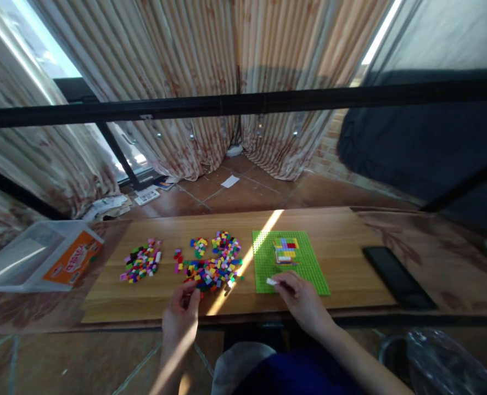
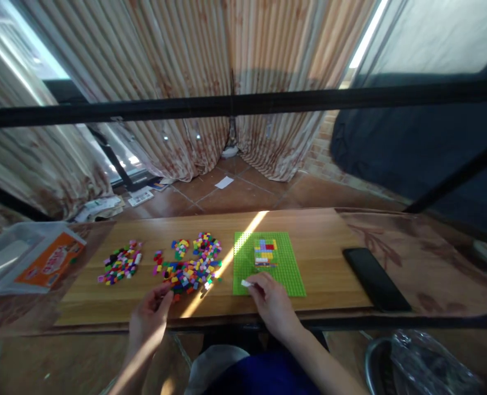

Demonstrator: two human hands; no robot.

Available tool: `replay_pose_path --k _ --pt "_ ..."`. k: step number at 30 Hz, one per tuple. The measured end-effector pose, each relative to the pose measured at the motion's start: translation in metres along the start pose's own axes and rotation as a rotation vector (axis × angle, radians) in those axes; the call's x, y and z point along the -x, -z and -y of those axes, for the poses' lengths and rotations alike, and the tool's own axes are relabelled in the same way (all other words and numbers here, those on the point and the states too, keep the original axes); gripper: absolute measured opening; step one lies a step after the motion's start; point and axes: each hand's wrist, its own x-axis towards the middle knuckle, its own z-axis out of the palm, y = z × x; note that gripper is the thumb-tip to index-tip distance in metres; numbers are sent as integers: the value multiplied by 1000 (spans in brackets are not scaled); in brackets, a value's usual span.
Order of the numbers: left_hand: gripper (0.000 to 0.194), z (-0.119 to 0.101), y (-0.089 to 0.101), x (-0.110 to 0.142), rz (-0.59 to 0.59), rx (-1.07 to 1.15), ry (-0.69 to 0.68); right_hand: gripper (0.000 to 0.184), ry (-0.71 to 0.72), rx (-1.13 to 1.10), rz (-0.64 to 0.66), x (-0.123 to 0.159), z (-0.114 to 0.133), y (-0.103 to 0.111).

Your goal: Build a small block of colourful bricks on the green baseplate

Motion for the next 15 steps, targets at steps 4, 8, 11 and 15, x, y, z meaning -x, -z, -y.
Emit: replay_pose_path --k 4,8,11,15 --pt "33 -29 -35 10 97 10 -1 13 -86 82 -190 5 -29 40" --pt "29 -67 -74 21 292 -60 -203 15 -52 108 -286 -5 -40 56" --pt "29 -84 -103 19 382 -148 -312 15 9 139 -284 -17 -42 56" --pt "36 -93 -139 6 416 -262 -385 14 76 187 -257 -29 -47 52"
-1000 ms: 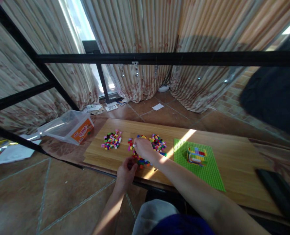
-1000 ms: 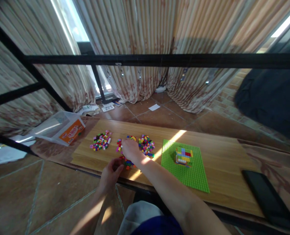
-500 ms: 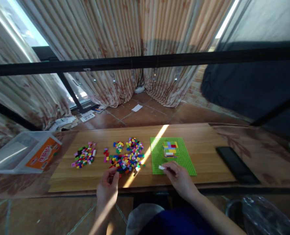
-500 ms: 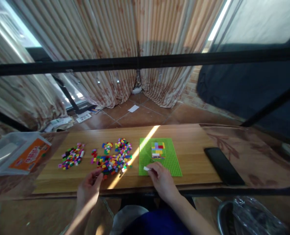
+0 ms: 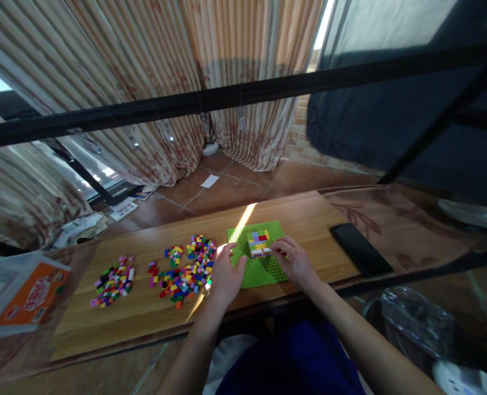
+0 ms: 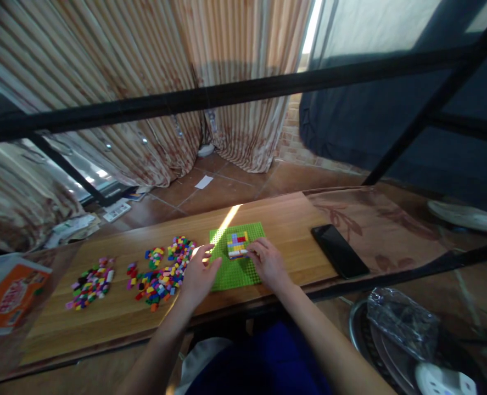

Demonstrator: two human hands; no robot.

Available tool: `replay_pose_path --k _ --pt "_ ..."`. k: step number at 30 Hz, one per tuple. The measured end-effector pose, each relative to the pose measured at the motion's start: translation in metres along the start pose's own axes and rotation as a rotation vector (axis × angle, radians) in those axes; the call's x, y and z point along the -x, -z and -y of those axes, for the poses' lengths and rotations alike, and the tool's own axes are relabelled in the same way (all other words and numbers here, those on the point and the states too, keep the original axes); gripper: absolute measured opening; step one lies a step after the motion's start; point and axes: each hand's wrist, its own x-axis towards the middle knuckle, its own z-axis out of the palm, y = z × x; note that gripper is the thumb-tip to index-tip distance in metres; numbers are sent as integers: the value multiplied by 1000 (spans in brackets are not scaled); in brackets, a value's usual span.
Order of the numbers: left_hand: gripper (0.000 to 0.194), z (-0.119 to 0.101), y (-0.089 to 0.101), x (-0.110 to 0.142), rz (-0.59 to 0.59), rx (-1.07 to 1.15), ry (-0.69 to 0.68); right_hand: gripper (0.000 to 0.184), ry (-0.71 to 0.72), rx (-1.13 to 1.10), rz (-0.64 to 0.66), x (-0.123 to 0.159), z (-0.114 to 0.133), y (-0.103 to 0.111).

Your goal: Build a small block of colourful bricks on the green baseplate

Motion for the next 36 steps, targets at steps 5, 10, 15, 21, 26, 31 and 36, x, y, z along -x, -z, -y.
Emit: replay_pose_path --k 5,10,15,21,26,31,36 --pt "42 -1 -23 -25 14 -42 -27 13 34 13 12 -3 -4 -4" --pt "49 -5 -36 -31 48 31 31 14 34 18 -16 -2 -5 -6" --pt "58 -6 -47 -32 7 117 98 16 49 19 -40 -2 -9 -8" --pt "59 -3 -55 -35 5 245 177 20 56 -1 -63 -1 -13 -11" --pt "58 -7 -58 -38 -4 255 226 21 -16 -110 -54 -1 -13 -12" --pt "54 -12 -58 -37 2 204 234 22 -273 -433 -112 -1 -14 -17" --pt "52 -12 -57 -37 5 170 231 34 -506 -615 -152 -3 -16 -27"
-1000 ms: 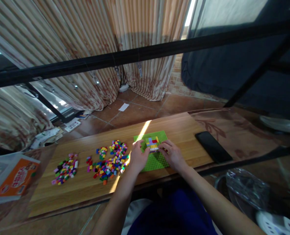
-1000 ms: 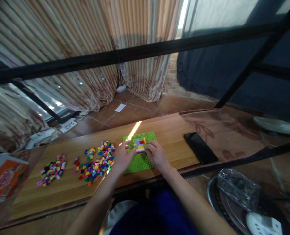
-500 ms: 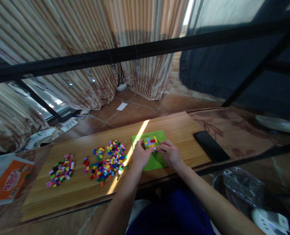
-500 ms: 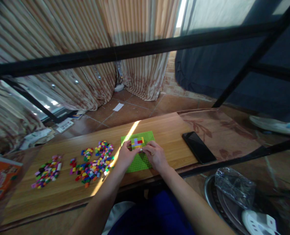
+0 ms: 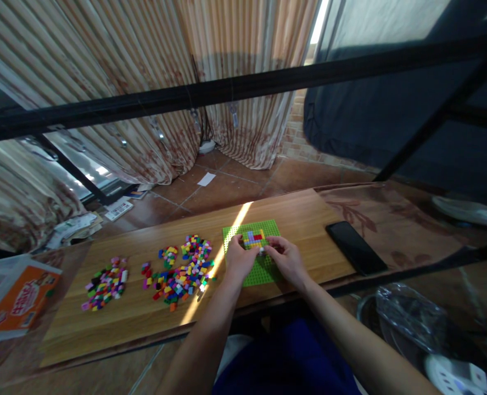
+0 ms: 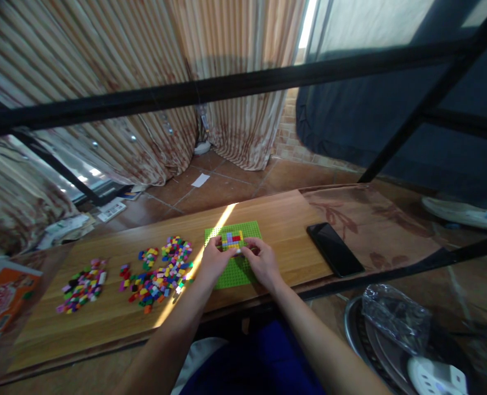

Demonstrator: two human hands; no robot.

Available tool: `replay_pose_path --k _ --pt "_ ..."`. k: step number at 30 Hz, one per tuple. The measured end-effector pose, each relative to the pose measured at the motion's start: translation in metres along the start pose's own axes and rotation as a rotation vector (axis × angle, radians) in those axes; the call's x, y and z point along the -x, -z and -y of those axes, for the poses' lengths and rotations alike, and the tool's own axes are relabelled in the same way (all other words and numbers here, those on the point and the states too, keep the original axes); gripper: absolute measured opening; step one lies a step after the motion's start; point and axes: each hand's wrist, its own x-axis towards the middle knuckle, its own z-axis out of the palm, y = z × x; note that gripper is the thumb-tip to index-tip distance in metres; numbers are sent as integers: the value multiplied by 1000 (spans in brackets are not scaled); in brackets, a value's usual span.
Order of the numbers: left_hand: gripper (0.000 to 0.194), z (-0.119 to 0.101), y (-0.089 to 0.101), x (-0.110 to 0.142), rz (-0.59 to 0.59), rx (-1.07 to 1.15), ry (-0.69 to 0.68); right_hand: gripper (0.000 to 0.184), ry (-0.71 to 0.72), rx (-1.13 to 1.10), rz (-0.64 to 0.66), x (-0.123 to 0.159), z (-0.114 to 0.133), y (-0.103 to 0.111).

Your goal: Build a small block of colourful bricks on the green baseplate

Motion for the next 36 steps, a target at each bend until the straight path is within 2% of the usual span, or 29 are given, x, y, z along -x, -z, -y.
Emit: replay_pose_path --k 7,10,13,16,18,21,24,28,32,36 --pt "52 2 -1 -1 -6 3 0 45 -205 -160 4 1 11 -4" --pt "56 4 0 0 -16 44 -12 48 -231 -199 23 4 14 -2" --pt "56 8 10 6 -41 146 -14 49 -202 -229 -50 10 12 5" --pt "44 16 31 23 -39 217 -44 48 -126 -203 -138 12 10 17" --pt "35 24 48 41 31 246 -74 47 -54 -147 -139 9 13 26" --pt "30 42 68 76 150 230 -36 43 55 -34 -73 -3 21 33" --pt "28 60 78 107 211 230 67 41 149 150 30 -20 30 27" --pt "28 74 87 129 158 281 153 38 357 496 130 -38 36 2" --pt "28 84 99 137 69 317 187 33 559 820 298 -38 33 -26" --pt "28 95 110 145 -30 317 208 34 673 961 332 -28 25 -33"
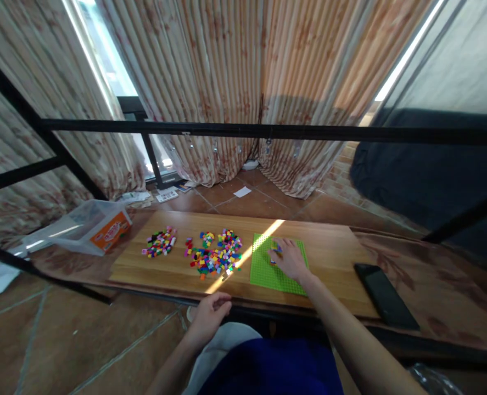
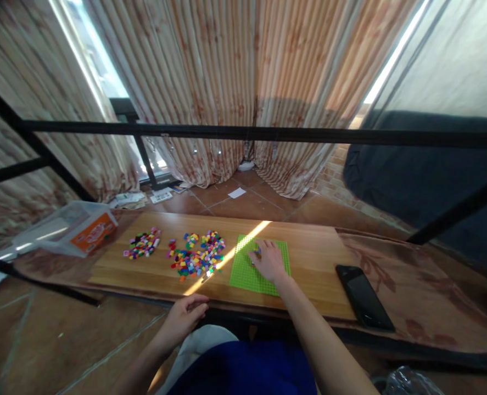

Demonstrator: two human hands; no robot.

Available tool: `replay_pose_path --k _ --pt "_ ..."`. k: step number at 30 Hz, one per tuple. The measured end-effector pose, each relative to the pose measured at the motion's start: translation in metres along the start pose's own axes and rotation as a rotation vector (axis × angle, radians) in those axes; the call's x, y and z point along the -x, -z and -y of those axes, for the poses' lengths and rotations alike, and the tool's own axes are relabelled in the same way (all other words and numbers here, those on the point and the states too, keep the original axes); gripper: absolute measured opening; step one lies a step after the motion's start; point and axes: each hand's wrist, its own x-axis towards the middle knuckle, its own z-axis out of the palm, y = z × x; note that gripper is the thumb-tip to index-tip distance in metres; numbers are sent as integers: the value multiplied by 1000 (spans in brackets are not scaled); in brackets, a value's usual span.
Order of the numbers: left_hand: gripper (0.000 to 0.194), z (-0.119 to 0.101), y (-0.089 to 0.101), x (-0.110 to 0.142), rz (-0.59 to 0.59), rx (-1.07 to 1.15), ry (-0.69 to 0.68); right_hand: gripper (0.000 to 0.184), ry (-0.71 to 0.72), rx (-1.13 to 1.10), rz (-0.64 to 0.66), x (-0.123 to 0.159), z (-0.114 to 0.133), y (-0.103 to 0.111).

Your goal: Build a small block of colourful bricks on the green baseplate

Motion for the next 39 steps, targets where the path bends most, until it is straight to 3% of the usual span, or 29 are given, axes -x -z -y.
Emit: replay_pose_path --k 5,9,12,15,20,25,27,31,39 --pt "24 0 17 6 -74 -73 -81 35 57 37 29 12 -8 3" --pt "25 -4 30 6 -366 -232 -140 35 44 118 57 15 -7 13" --pt "35 -4 41 -3 -594 -414 -269 37 93 119 4 15 10 14" --pt "47 -4 54 -25 -672 -582 -376 42 185 -33 -25 17 42 0" --pt "53 -10 65 -81 -680 -674 -407 51 175 -239 -32 15 93 -54" --pt "54 -17 67 -123 -650 -687 -425 53 56 -245 -161 -19 101 -96" --pt "55 -19 68 -133 -644 -668 -430 56 12 -222 -168 -36 98 -105" --pt "51 -22 71 -145 -576 -669 -505 57 -65 -203 -48 -62 96 -114" --pt "44 -25 73 -151 -294 -648 -620 48 99 -384 78 -85 107 -117"
